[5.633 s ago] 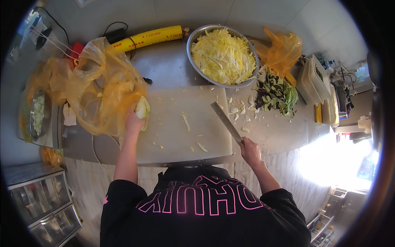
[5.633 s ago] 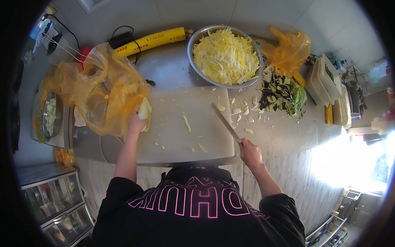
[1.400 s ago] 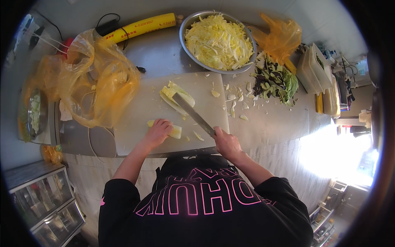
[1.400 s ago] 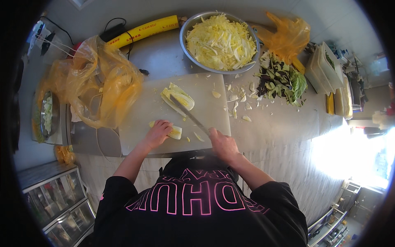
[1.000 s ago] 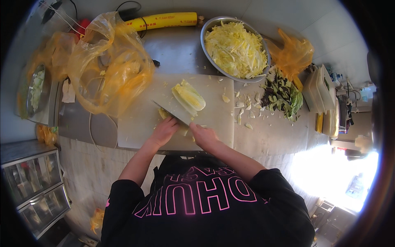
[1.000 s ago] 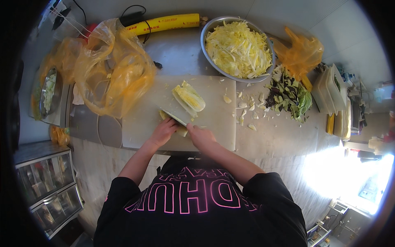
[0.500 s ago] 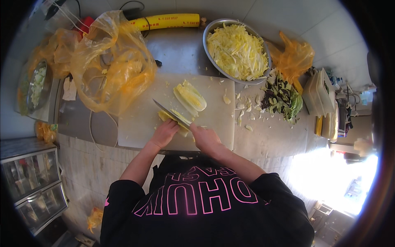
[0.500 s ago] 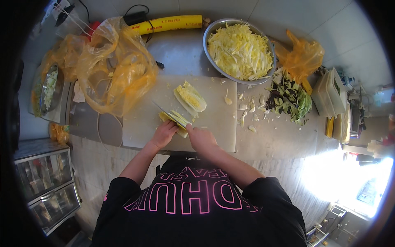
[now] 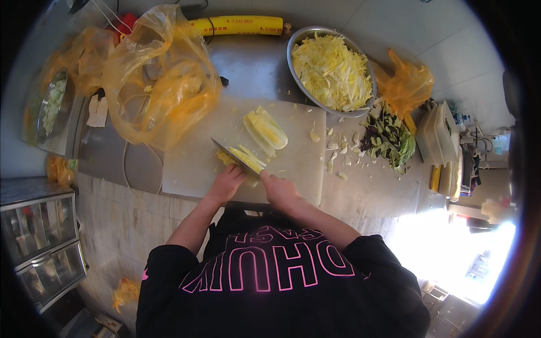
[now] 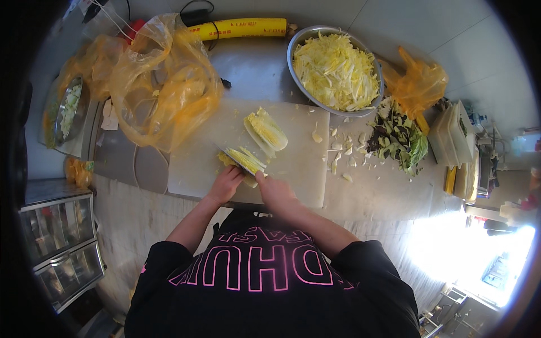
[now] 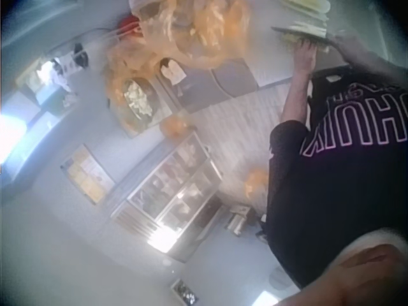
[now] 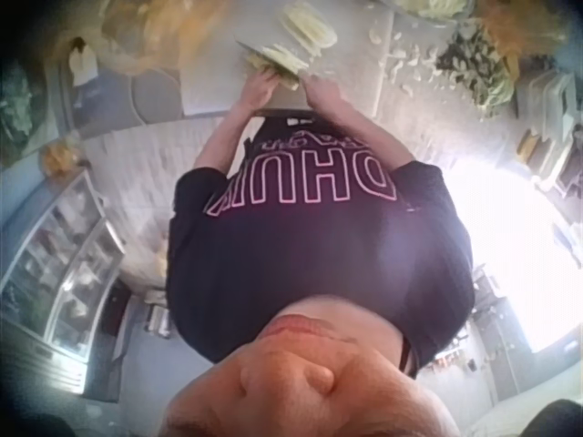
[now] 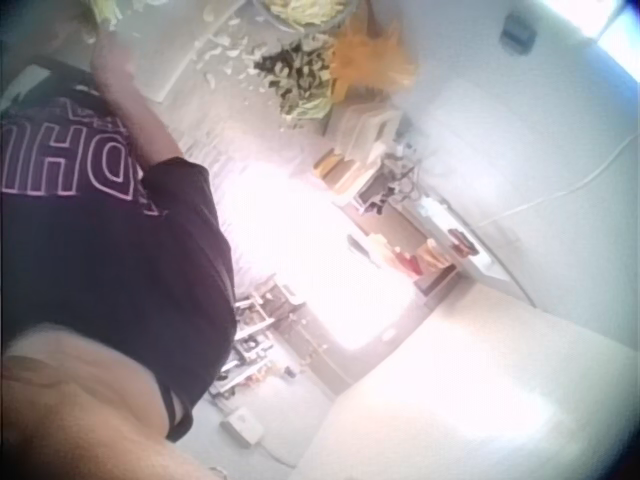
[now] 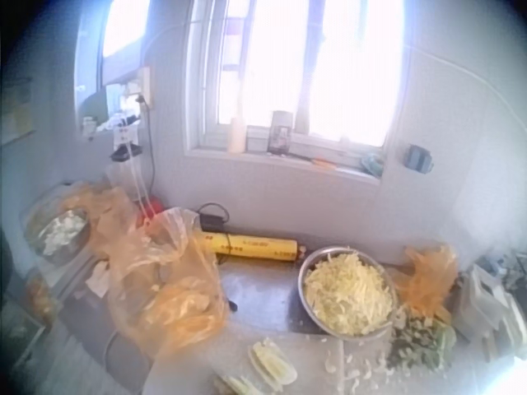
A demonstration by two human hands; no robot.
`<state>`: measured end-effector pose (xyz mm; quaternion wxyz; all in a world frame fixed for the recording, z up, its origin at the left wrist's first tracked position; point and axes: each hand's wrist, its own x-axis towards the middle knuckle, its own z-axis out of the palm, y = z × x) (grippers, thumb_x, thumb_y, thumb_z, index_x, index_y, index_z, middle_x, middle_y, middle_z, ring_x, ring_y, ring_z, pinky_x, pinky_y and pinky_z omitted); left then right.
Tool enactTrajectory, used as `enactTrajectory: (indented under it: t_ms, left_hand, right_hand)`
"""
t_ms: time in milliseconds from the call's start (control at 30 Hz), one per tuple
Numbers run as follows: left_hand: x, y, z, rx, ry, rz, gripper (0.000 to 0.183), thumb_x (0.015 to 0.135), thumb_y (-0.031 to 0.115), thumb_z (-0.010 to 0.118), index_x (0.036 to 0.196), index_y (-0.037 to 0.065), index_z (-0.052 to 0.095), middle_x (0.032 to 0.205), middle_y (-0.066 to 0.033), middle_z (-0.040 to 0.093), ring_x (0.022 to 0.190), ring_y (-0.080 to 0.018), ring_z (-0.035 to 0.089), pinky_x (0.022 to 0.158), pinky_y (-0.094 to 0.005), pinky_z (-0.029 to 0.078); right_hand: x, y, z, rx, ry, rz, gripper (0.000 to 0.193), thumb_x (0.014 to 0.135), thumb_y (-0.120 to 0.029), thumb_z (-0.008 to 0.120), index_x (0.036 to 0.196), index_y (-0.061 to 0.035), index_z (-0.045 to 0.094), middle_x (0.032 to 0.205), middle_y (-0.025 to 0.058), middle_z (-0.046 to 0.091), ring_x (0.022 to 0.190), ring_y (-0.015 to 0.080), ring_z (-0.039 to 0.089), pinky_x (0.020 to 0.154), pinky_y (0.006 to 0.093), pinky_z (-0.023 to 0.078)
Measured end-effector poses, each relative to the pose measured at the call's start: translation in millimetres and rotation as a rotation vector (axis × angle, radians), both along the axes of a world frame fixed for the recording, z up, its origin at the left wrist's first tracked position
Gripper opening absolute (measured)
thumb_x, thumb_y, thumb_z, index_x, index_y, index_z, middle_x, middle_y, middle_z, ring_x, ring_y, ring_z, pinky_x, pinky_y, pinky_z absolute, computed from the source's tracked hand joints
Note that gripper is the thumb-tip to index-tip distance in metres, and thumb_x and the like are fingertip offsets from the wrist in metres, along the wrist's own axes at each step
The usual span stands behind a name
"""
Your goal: The person repeatedly slices napa cabbage on a cutting board using a cleaver, then transfers the shredded cabbage into a metal bowl. The person also handles plastic bags and other vegetables on the counter.
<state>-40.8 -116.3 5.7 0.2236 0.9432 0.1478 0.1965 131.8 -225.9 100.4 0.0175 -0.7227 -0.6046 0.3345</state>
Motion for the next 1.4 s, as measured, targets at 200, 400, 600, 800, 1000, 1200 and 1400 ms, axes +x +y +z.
enactTrajectory:
  t_ms: [200, 400, 600, 800, 1000, 1200, 1400]
  left_hand:
    - [-2.2, -2.3, -5.5, 0.036, 0.006, 0.015, 0.017, 0.073, 0.010, 0.055, 0.089, 0.007, 0.061, 0.094, -0.0070, 0.057, 0.094, -0.0262, 0.054, 0.078, -0.0350, 0.050]
    - [-11.9, -8.2, -8.9, 0.024, -0.017, 0.046, 0.020, 0.074, 0.011, 0.055, 0.091, 0.007, 0.062, 0.098, -0.0065, 0.058, 0.096, -0.0254, 0.055, 0.076, -0.0332, 0.050]
    - [-16.0, -9.1, -10.2, 0.019, -0.013, 0.054, 0.023, 0.074, 0.012, 0.055, 0.094, 0.007, 0.063, 0.100, -0.0064, 0.058, 0.095, -0.0254, 0.056, 0.075, -0.0341, 0.051]
    - [-18.2, -9.6, -16.5, -0.009, -0.020, 0.067, 0.024, 0.073, 0.009, 0.057, 0.096, 0.005, 0.064, 0.099, -0.0083, 0.059, 0.095, -0.0276, 0.056, 0.077, -0.0353, 0.051]
    - [-26.5, -18.5, -18.2, -0.042, -0.043, 0.112, 0.024, 0.073, 0.008, 0.059, 0.096, 0.005, 0.065, 0.100, -0.0090, 0.060, 0.096, -0.0283, 0.057, 0.078, -0.0356, 0.051]
    - [-22.7, -22.9, -27.9, -0.072, -0.076, 0.166, 0.024, 0.075, 0.009, 0.058, 0.098, 0.005, 0.064, 0.102, -0.0098, 0.060, 0.099, -0.0268, 0.057, 0.078, -0.0344, 0.051]
    - [-23.3, -24.4, -30.3, -0.083, -0.104, 0.208, 0.024, 0.075, 0.008, 0.058, 0.097, 0.005, 0.064, 0.101, -0.0096, 0.060, 0.096, -0.0272, 0.058, 0.078, -0.0347, 0.051]
  right_hand:
    - [-4.7, -7.0, -12.5, 0.020, 0.008, -0.008, 0.025, 0.084, -0.005, 0.049, 0.107, -0.0037, 0.040, 0.092, 0.0202, 0.063, 0.082, 0.0386, 0.064, 0.070, 0.0497, 0.051]
    - [-9.6, -2.6, 3.0, -0.016, -0.004, 0.009, 0.026, 0.082, -0.004, 0.051, 0.107, -0.0048, 0.040, 0.092, 0.0197, 0.063, 0.082, 0.0378, 0.065, 0.067, 0.0482, 0.051]
    - [-9.0, 2.5, -10.8, 0.008, -0.025, 0.073, 0.027, 0.083, -0.006, 0.051, 0.107, -0.0061, 0.040, 0.092, 0.0187, 0.063, 0.080, 0.0378, 0.065, 0.067, 0.0476, 0.052]
    - [-17.6, 2.4, -19.5, 0.024, -0.012, 0.021, 0.028, 0.082, -0.006, 0.052, 0.106, -0.0052, 0.039, 0.092, 0.0195, 0.064, 0.079, 0.0379, 0.065, 0.066, 0.0483, 0.052]
    - [-16.1, -2.6, 6.1, -0.030, 0.069, -0.007, 0.022, 0.082, -0.005, 0.046, 0.103, -0.0050, 0.040, 0.094, 0.0213, 0.064, 0.083, 0.0424, 0.063, 0.070, 0.0511, 0.049]
    - [-25.9, 7.0, -9.6, -0.056, 0.054, -0.047, 0.019, 0.083, -0.005, 0.045, 0.102, -0.0047, 0.040, 0.094, 0.0223, 0.064, 0.084, 0.0432, 0.062, 0.073, 0.0525, 0.048]
    - [-18.9, 8.6, -6.0, -0.063, 0.064, -0.067, 0.018, 0.087, -0.009, 0.048, 0.102, -0.0039, 0.040, 0.091, 0.0217, 0.065, 0.081, 0.0436, 0.062, 0.071, 0.0524, 0.048]
